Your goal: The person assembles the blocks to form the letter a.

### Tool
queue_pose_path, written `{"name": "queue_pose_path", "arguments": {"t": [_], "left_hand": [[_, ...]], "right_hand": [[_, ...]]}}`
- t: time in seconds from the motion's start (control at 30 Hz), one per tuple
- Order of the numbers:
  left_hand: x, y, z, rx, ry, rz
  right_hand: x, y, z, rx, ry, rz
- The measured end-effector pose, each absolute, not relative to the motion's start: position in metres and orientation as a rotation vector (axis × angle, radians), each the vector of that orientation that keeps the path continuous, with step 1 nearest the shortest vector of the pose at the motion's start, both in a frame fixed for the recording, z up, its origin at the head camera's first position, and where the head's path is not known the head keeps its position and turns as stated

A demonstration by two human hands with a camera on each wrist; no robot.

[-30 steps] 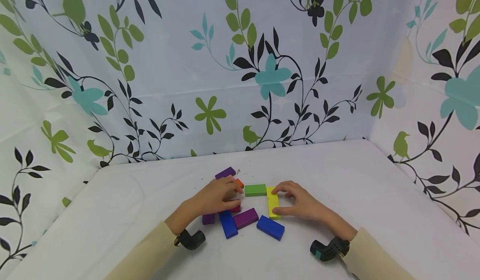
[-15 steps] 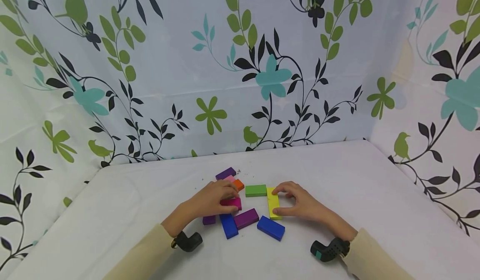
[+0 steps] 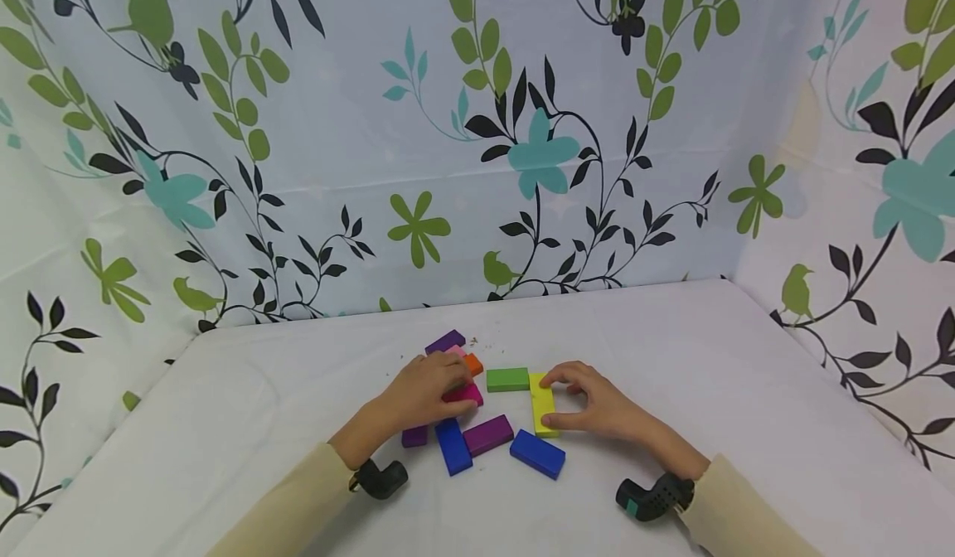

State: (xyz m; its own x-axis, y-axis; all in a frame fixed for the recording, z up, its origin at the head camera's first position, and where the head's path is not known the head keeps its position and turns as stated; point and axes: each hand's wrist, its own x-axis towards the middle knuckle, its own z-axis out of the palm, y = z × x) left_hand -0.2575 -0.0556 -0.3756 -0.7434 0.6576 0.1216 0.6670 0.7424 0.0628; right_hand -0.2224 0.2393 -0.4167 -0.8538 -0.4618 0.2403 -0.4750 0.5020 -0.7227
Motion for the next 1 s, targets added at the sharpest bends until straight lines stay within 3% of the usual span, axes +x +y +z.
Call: {"name": "queue_pose_path", "arguments": {"t": [0.37,1.0], "left_hand": [[-0.260,-0.051,-0.378,-0.960,-2.872,-0.102],[-0.261,-0.071,-0.379,-1.151,-2.912,-0.340]], "right_hand": [[-0.222,0.239,-0.417,0.836,-2.709,1.311],[-0.224,0.240,-0.418,0.826,-2.726,1.289]]}}
